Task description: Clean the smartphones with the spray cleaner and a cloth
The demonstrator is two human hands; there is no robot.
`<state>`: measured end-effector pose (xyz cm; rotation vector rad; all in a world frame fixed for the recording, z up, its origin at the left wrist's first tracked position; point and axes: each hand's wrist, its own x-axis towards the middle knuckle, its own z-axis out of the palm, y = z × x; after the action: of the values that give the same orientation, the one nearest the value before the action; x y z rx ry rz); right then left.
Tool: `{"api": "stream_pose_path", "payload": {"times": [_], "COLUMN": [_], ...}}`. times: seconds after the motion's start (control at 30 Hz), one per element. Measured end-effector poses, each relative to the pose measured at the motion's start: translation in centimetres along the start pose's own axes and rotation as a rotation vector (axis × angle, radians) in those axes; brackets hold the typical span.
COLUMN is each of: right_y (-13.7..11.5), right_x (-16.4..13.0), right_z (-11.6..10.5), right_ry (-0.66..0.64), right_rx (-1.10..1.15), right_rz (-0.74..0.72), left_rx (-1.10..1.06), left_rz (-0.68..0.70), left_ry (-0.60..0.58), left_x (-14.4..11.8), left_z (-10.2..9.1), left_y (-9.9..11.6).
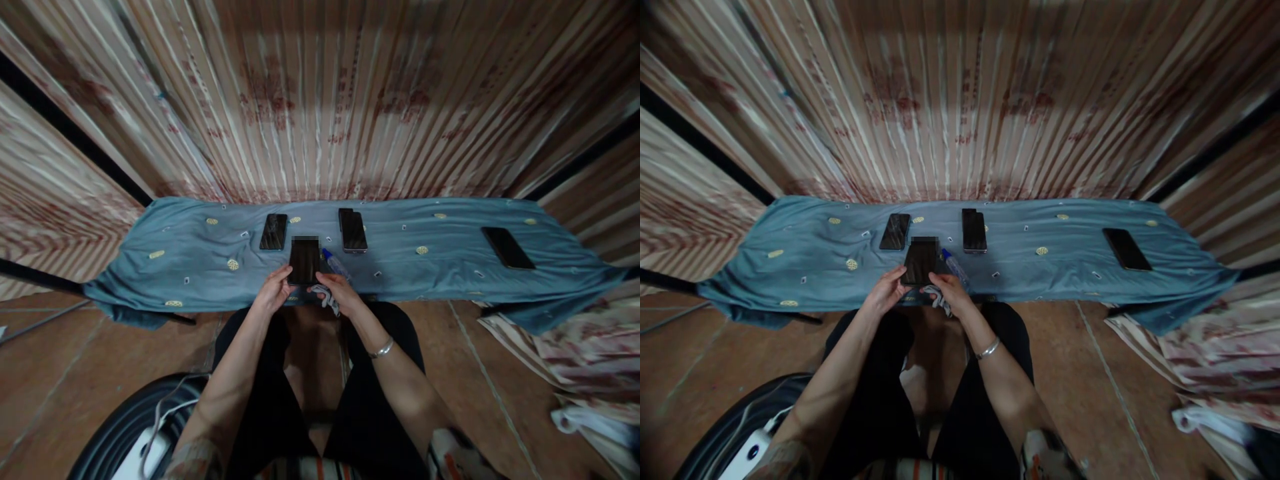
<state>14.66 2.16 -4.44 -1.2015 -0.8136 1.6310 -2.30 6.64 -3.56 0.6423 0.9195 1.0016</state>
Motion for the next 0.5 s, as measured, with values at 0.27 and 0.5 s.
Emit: {"api": "stream_pose_path", "payload": {"times": [0.27, 0.5], "right_y": [0.6, 1.2], "right_x": [-0.4, -0.4], "right_z": [-0.4, -0.6], "right_ry": [0.016, 0.079], "right_rx": [-0.093, -0.194], "right_rz": [-0.098, -0.130], "left_rx": [0.025, 0.090], "left_rz": [-0.009, 0.052], "left_ry": [0.091, 0.024], "left_x": [-0.3, -0.5], "left_z": [0.7, 0.1], "left_y": [0.2, -0.4]}}
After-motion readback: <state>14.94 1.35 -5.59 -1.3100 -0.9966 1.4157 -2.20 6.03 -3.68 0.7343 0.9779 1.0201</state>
